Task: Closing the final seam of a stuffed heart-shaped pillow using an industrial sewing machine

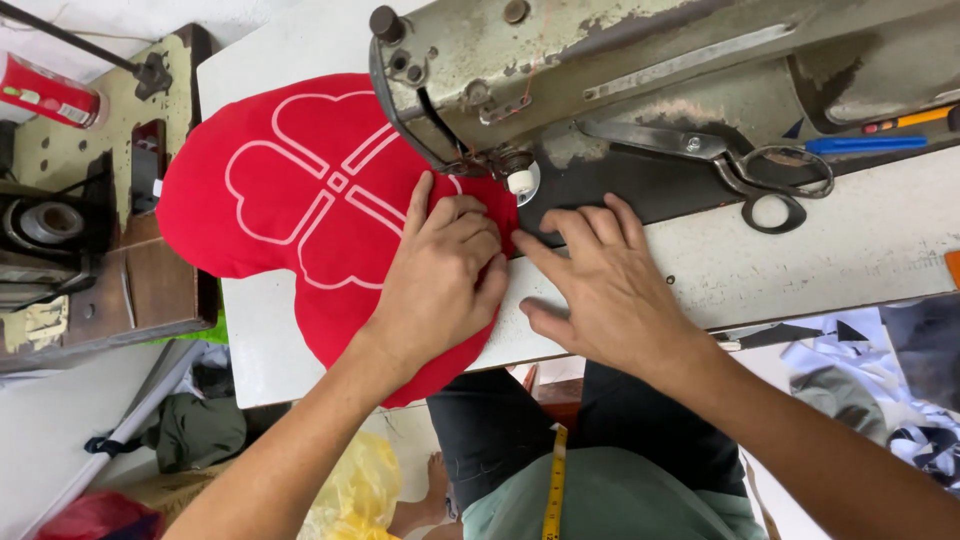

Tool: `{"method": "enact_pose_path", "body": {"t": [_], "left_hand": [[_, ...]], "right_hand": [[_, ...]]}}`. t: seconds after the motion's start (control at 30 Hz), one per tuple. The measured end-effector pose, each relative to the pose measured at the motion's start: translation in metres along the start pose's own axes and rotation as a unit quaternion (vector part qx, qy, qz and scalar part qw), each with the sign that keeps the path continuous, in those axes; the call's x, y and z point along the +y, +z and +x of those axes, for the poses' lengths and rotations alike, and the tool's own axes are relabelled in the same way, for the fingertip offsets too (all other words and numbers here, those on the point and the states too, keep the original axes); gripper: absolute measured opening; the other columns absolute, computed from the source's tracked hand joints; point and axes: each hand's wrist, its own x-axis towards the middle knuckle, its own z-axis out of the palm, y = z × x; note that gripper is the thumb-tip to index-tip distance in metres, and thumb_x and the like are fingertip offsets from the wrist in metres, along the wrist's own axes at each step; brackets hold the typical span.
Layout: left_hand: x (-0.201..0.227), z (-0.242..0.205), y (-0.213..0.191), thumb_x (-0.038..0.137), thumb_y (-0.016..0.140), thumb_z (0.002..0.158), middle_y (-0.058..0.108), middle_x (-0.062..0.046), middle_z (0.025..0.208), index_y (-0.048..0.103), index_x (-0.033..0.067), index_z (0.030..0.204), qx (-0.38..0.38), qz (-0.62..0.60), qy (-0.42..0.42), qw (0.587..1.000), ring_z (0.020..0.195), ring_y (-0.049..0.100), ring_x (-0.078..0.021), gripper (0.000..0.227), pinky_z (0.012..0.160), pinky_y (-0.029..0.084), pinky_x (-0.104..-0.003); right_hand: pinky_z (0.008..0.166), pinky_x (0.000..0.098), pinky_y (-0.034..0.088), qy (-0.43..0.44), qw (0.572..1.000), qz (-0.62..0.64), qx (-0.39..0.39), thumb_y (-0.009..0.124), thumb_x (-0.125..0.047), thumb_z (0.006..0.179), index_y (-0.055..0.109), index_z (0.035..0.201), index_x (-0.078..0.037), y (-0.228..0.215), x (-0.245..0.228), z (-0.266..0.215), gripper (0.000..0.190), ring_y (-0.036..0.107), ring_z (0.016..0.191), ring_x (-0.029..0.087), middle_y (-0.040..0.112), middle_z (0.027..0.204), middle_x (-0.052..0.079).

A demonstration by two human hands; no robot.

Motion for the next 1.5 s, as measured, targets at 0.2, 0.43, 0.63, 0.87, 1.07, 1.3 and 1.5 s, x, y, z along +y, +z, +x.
{"method": "enact_pose_path", "body": {"t": [0.2,0.43,0.63,0.87,1.07,1.3,1.5], "left_hand": [[0.003,-0.003,0.000,0.000,0.060,0.087,0.072,-0.008,0.086,0.064,0.0008,0.074,0.040,-0.086,-0.042,0.995,0.109,0.065,-0.0301,0.013,0.123,0.021,-0.066],[0.004,-0.004,0.004,-0.005,0.059,0.083,0.071,-0.009,0.082,0.059,0.0007,0.070,0.062,-0.094,-0.047,0.993,0.111,0.068,-0.0324,0.015,0.124,0.021,-0.066],[0.003,-0.007,0.007,-0.004,0.058,0.083,0.070,-0.008,0.081,0.060,0.0009,0.070,0.062,-0.082,-0.043,0.994,0.111,0.068,-0.0315,0.014,0.124,0.021,-0.065],[0.003,-0.007,0.007,-0.002,0.060,0.084,0.072,-0.010,0.084,0.065,-0.0016,0.075,0.059,-0.077,-0.037,0.995,0.112,0.067,-0.0315,0.011,0.124,0.021,-0.066],[0.004,-0.008,0.004,-0.001,0.060,0.087,0.073,-0.011,0.087,0.066,-0.0017,0.076,0.060,-0.077,-0.035,0.995,0.112,0.067,-0.0321,0.013,0.124,0.020,-0.065],[0.004,-0.008,0.004,0.004,0.060,0.091,0.074,-0.008,0.084,0.067,-0.0012,0.077,0.038,-0.057,-0.034,0.997,0.114,0.066,-0.0317,0.016,0.123,0.020,-0.068],[0.009,-0.010,0.007,0.007,0.057,0.096,0.075,-0.010,0.088,0.071,-0.0034,0.089,0.020,-0.025,-0.038,0.999,0.117,0.064,-0.0323,0.018,0.124,0.017,-0.067]], "right_hand": [[0.112,0.0597,0.034,0.076,0.996,0.012,0.050,0.068,-0.041,0.090,0.070,0.125,-0.006,0.008,-0.015,-0.005,0.050,0.053,0.111,0.034,0.059,0.120,0.011],[0.111,0.0628,0.031,0.071,0.997,-0.031,0.011,0.066,-0.053,0.089,0.064,0.139,-0.015,0.008,-0.018,-0.001,0.063,0.052,0.112,0.034,0.056,0.125,0.011],[0.111,0.0637,0.031,0.059,0.997,-0.042,0.002,0.069,-0.052,0.084,0.062,0.141,-0.016,0.011,-0.020,0.001,0.068,0.052,0.114,0.035,0.055,0.127,0.014],[0.111,0.0624,0.033,0.056,0.997,-0.047,0.018,0.070,-0.055,0.079,0.070,0.128,-0.019,0.016,-0.012,0.011,0.061,0.052,0.112,0.035,0.056,0.125,0.012],[0.109,0.0594,0.038,0.006,0.997,-0.052,0.048,0.068,-0.050,0.081,0.073,0.113,-0.016,0.013,-0.007,0.017,0.047,0.055,0.107,0.034,0.060,0.122,0.012],[0.105,0.0555,0.042,-0.025,0.996,-0.075,0.035,0.068,-0.053,0.080,0.073,0.114,-0.016,0.010,-0.002,0.018,0.051,0.055,0.101,0.032,0.061,0.116,0.009],[0.105,0.0531,0.044,-0.063,0.993,-0.102,0.014,0.065,-0.045,0.080,0.073,0.120,-0.018,0.006,0.009,0.015,0.049,0.055,0.098,0.030,0.060,0.105,0.006]]}}
